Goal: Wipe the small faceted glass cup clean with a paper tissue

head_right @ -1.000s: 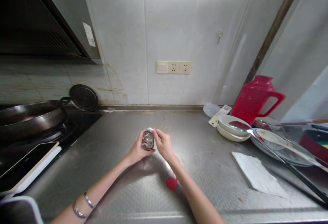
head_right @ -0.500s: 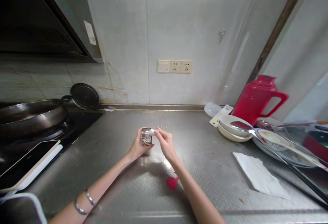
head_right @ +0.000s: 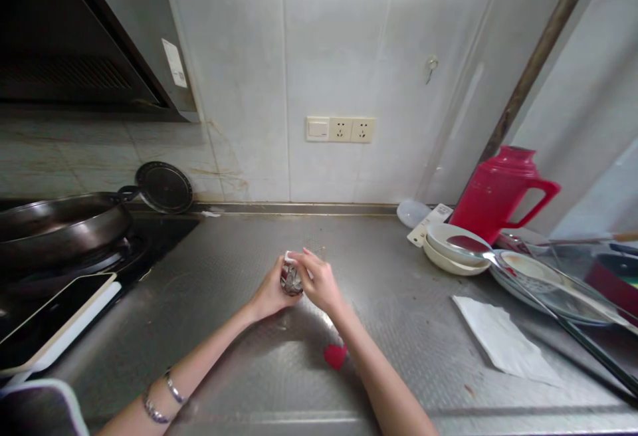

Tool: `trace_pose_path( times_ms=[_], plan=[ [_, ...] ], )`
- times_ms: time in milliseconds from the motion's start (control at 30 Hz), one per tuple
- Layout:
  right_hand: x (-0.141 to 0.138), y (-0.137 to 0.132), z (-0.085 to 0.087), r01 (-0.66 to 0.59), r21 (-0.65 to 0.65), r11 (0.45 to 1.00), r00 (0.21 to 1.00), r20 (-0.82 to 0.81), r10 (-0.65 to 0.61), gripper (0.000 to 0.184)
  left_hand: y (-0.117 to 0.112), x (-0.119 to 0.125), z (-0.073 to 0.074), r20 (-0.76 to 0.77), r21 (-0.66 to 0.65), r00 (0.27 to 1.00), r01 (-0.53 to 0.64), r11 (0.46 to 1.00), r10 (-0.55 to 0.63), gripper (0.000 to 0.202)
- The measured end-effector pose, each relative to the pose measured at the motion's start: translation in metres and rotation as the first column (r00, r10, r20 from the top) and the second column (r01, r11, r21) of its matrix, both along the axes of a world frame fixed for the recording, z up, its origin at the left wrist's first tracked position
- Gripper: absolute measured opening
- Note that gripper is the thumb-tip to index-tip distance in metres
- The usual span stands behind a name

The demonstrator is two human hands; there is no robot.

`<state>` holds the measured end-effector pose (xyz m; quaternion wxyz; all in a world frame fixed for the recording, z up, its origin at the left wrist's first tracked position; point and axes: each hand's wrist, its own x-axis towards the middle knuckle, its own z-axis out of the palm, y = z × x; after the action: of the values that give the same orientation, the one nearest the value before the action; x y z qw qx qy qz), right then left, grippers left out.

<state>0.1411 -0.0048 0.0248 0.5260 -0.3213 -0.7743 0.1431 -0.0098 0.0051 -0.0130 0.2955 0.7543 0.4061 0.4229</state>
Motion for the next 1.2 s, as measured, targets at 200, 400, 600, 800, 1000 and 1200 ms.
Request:
trace_pose_path(
  times_ms=[200, 400, 600, 800, 1000, 1200],
  plan=[
    [0.004, -0.002, 0.006, -0.04, 0.02, 0.999, 0.999, -0.026, 0.04, 0.027, 0.0, 0.003, 0.001, 0.082, 0.012, 0.996, 0.024, 1.0, -0.025, 0.072],
    [0.004, -0.004, 0.009, -0.094, -0.166, 0.982, 0.987, -0.142, 0.07, 0.032, 0.0, 0.003, 0.0, 0.103, -0.017, 0.995, 0.007, 1.0, -0.005, 0.076],
    [0.006, 0.005, 0.005, 0.185, -0.275, 0.943, 0.895, -0.348, -0.277, 0.036, 0.0, 0.003, 0.002, 0.166, -0.094, 0.986, -0.002, 0.996, 0.017, 0.075],
    [-0.004, 0.004, -0.005, 0.081, -0.181, 0.98, 0.982, -0.156, -0.11, 0.029, -0.001, 0.004, 0.003, 0.237, -0.12, 0.971, 0.061, 0.991, -0.031, 0.076],
    [-0.008, -0.001, -0.008, -0.012, -0.002, 1.0, 0.998, -0.063, 0.012, 0.03, 0.002, 0.005, 0.001, 0.295, -0.128, 0.955, 0.066, 0.99, -0.026, 0.076],
    [-0.009, -0.005, -0.007, -0.101, 0.099, 0.99, 0.995, -0.01, 0.103, 0.031, 0.004, 0.007, 0.001, 0.385, -0.232, 0.922, 0.05, 0.971, 0.045, 0.06]
  ],
)
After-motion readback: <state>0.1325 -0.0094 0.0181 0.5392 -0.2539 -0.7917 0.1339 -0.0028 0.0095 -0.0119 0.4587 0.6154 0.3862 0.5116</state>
